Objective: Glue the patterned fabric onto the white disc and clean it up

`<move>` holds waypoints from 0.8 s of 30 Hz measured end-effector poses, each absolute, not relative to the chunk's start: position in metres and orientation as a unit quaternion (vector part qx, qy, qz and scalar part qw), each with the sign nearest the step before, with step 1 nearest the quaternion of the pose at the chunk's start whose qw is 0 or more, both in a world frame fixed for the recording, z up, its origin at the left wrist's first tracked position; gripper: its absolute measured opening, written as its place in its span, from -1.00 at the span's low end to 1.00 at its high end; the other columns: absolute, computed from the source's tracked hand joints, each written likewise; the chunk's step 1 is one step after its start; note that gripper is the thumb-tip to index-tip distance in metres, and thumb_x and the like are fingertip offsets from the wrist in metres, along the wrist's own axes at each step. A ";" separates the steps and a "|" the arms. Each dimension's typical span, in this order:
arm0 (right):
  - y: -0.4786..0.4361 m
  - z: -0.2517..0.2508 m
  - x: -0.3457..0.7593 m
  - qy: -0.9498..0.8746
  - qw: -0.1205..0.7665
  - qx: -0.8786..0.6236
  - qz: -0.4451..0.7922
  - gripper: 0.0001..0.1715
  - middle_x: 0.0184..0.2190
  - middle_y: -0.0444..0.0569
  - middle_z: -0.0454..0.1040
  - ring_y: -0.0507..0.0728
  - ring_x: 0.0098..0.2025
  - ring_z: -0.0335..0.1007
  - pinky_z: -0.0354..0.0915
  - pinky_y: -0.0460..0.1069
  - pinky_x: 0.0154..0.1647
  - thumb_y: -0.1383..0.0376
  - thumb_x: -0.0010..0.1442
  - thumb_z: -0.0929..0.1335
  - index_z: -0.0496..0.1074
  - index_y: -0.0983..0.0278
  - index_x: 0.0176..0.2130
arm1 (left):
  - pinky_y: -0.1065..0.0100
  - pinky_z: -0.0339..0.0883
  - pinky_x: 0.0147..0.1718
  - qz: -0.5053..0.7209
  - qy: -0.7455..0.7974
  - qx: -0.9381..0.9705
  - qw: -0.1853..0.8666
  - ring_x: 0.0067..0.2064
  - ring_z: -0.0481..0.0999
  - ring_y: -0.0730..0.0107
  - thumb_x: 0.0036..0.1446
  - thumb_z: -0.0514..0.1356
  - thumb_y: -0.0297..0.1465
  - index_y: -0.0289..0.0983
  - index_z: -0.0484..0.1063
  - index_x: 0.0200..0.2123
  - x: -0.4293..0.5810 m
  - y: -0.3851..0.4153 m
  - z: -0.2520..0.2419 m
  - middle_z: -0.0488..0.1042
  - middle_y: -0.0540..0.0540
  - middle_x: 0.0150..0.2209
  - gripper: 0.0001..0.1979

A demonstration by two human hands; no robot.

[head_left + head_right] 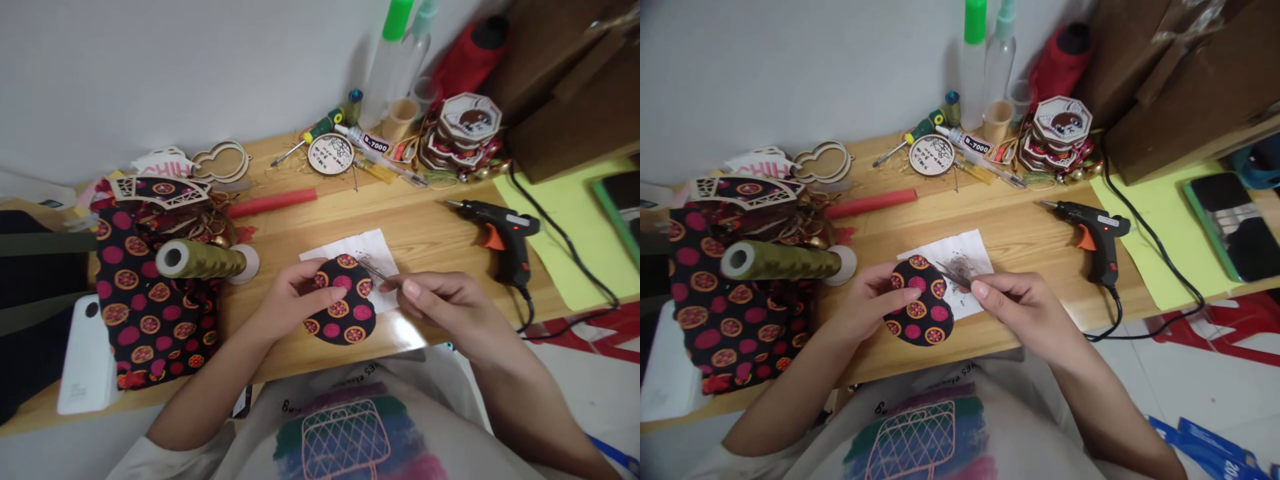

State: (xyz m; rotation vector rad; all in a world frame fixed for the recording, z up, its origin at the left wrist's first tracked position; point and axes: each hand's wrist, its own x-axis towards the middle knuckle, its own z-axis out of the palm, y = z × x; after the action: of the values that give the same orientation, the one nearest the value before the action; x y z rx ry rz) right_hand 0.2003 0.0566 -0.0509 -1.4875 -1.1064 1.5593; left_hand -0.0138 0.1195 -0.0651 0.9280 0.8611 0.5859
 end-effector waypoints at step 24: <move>0.057 -0.053 0.197 -0.386 0.348 -0.574 0.633 -0.41 -0.71 -0.25 -0.02 -0.09 -0.64 -0.19 -0.12 -0.06 -0.58 -0.03 0.15 0.30 0.15 0.28 -0.69 | 0.57 0.36 -0.45 0.252 0.396 0.439 0.766 -0.39 0.48 0.55 -0.06 0.36 -0.39 -0.17 0.60 -0.41 -0.013 0.119 -0.070 0.53 0.03 -0.38 -0.94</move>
State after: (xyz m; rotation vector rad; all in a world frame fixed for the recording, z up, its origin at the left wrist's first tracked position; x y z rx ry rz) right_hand 0.1974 0.0566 -0.0531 -1.4886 -1.0008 1.6400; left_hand -0.0127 0.1193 -0.0701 0.9541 0.8601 0.5467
